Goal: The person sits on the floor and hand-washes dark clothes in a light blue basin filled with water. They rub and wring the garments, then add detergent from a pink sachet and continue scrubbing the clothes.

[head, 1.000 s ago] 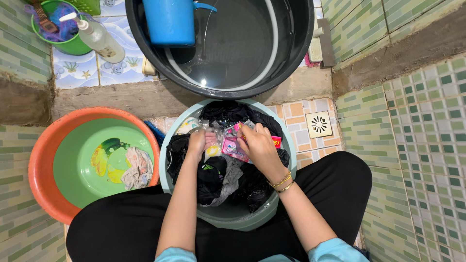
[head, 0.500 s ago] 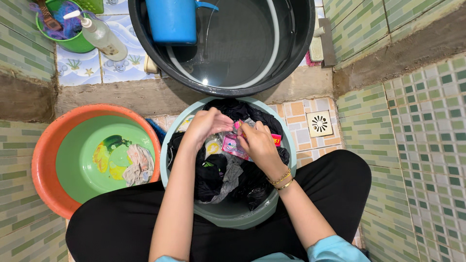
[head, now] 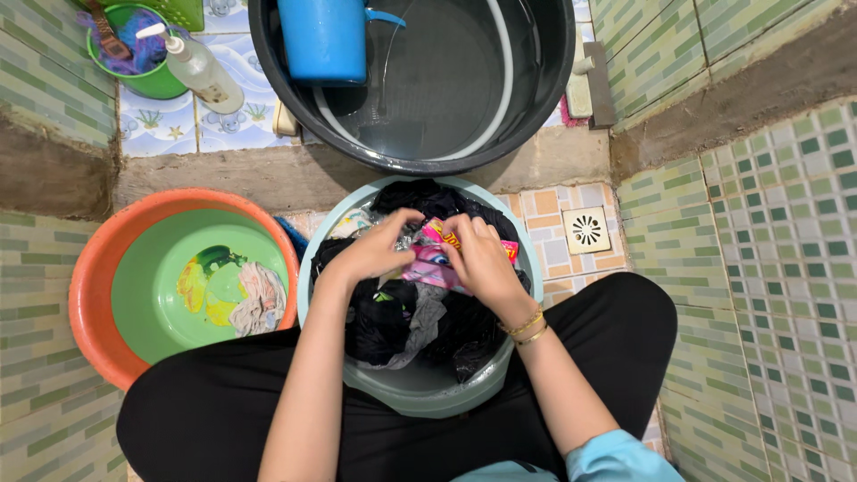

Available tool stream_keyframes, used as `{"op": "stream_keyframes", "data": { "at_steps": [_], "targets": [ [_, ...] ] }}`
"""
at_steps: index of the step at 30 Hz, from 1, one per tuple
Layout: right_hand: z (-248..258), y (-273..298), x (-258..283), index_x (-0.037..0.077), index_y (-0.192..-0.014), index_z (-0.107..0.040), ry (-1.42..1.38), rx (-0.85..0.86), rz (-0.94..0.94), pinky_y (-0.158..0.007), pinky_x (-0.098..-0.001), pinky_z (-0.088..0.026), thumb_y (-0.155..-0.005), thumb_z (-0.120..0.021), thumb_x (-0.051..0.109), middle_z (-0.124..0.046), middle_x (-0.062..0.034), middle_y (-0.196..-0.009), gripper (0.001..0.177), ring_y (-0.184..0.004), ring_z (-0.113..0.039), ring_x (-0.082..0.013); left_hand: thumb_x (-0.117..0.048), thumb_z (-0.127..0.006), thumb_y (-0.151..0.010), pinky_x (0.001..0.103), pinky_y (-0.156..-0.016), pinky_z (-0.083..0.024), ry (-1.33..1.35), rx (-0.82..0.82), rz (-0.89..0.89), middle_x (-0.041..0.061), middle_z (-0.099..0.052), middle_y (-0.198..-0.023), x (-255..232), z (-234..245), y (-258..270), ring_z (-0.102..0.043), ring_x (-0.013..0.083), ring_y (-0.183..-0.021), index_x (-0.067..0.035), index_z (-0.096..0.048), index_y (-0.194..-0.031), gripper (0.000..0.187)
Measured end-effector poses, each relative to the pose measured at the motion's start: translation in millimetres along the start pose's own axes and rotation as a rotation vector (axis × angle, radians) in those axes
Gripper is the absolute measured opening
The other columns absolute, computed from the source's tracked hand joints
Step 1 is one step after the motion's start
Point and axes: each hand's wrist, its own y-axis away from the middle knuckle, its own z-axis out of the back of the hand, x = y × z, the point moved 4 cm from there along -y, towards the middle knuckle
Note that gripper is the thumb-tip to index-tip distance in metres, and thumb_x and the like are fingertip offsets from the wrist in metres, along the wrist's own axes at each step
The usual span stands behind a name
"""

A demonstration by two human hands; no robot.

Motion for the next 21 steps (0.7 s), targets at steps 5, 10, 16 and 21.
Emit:
{"op": "stream_keyframes", "data": {
  "at_steps": [5,10,16,21],
  "targets": [
    [13.8,2.3,5.8,0.005,-0.118,-0.056,-0.074,-0.087,0.063,-0.092,-0.0413,-0.046,-0.091,-0.074,0.015,-0.064,-0.0122,-0.11,0.034,-0.102,-0.06,-0.0311,-0.029,-0.063,-0.099,0.031,-0.084,-0.053,0.24,0.08,0.213,0.01,-0.076,-0.102,16.2,-34.3,13.3,-0.068,0.0163,-0.089,-0.004,-0.067,-0.127,0.038],
    [39.7,13.1,-17.9,0.002,-0.139,-0.045,0.039,-0.493,0.008,-0.109,-0.045,-0.037,-0.08,-0.087,0.024,-0.054,-0.0194,-0.135,0.076,-0.127,-0.048,-0.0364,-0.032,-0.056,-0.103,0.029,-0.086,-0.053,0.276,-0.113,0.295,0.006,-0.077,-0.102,2.6,-16.0,19.2,-0.067,0.0127,-0.089,-0.007,-0.067,-0.128,0.037],
    [-22.7,14.5,-60.3,0.009,-0.152,-0.037,-1.217,0.048,-0.285,-0.115,-0.0396,-0.039,-0.097,-0.07,0.017,-0.054,-0.0086,-0.145,0.065,-0.137,-0.049,-0.0204,-0.034,-0.055,-0.105,0.027,-0.091,-0.051,0.512,-0.292,0.207,0.003,-0.075,-0.111,-38.8,11.0,15.8,-0.064,0.0095,-0.098,0.001,-0.063,-0.129,0.043],
    [-35.4,23.1,-67.7,0.012,-0.153,-0.042,-1.485,-0.009,-0.456,-0.109,-0.0436,-0.045,-0.104,-0.056,0.021,-0.06,-0.0056,-0.139,0.052,-0.125,-0.058,-0.0196,-0.032,-0.057,-0.105,0.03,-0.093,-0.051,0.782,-0.387,0.299,0.007,-0.072,-0.117,-44.7,1.0,26.8,-0.065,0.0134,-0.103,-0.001,-0.065,-0.13,0.041]
  ]
}}
